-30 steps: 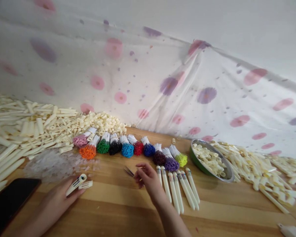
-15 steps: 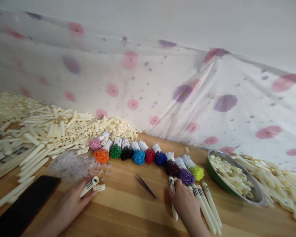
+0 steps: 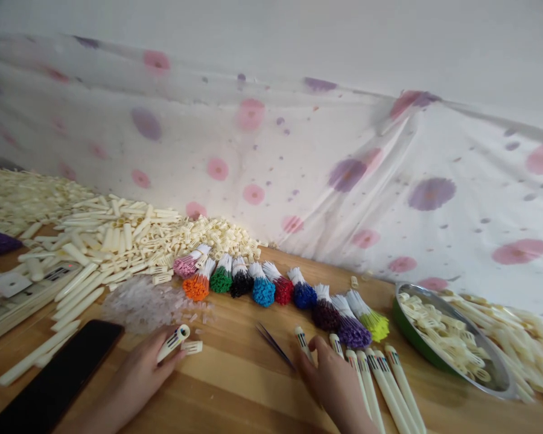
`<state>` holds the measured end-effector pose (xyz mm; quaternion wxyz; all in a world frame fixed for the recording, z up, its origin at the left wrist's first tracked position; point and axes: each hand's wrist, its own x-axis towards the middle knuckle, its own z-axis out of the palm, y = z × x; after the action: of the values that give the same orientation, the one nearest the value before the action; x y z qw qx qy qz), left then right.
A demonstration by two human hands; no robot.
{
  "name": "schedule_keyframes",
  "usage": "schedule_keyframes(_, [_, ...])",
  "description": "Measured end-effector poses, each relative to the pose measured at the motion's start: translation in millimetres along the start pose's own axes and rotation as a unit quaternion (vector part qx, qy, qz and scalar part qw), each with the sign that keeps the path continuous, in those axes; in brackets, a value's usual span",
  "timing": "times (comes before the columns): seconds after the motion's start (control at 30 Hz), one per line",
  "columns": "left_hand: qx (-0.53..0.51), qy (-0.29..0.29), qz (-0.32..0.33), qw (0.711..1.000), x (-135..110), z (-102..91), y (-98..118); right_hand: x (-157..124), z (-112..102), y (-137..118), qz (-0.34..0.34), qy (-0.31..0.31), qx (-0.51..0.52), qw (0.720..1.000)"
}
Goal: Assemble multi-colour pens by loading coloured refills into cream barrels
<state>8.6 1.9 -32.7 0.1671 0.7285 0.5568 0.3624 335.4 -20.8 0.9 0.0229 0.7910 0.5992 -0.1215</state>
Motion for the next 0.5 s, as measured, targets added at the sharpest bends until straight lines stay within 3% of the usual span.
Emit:
schedule_keyframes(0.13, [-0.006, 0.006, -0.003, 1.0, -1, -0.5, 3, 2, 4, -6, 0.002, 0.035, 0.016, 0.999])
schedule_keyframes(0.23, [-0.017, 0.004, -0.003, 1.0, -2, -0.3, 5, 1, 9, -21, -0.044, 0.079, 0.095, 0.991])
schedule_keyframes(0.5, [-0.047, -0.002, -0.02, 0.999, 2, -7.7, 15, -24, 14, -109, -0.24, 0.043, 0.23, 0.942])
